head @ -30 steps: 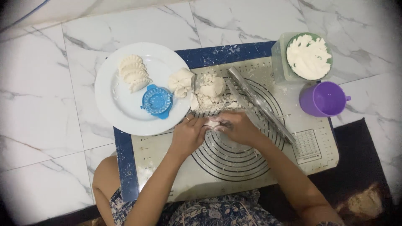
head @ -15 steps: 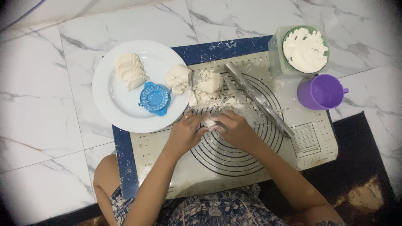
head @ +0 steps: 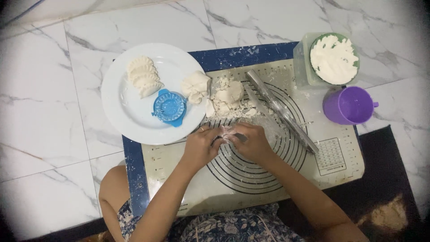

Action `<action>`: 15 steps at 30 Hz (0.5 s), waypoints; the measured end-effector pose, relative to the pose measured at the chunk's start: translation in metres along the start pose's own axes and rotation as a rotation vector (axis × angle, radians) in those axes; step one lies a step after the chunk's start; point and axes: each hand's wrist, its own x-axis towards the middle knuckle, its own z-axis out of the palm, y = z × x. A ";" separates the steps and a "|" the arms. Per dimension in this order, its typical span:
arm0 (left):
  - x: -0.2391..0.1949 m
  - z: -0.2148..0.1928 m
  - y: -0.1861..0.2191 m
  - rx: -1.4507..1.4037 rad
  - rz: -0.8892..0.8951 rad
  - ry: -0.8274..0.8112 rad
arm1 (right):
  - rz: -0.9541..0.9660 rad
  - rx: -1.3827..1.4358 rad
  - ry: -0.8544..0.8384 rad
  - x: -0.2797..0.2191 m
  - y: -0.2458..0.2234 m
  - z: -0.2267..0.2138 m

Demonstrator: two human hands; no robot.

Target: Preparing and shaping pastries using a rolling pin and a manual mold on a floor mat.

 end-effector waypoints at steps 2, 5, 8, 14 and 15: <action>0.001 0.001 0.000 0.014 0.012 0.010 | 0.038 0.010 0.016 0.000 0.001 0.000; 0.002 0.001 0.002 -0.018 -0.008 0.018 | 0.053 -0.017 -0.014 -0.002 0.007 0.002; 0.004 0.001 0.003 0.019 0.018 0.036 | 0.054 -0.050 0.009 0.002 0.002 0.002; 0.005 -0.003 0.011 0.105 0.066 0.104 | 0.042 -0.089 0.017 0.006 -0.007 0.001; 0.006 -0.004 0.009 0.083 0.057 0.094 | 0.040 -0.075 0.008 0.006 -0.007 -0.001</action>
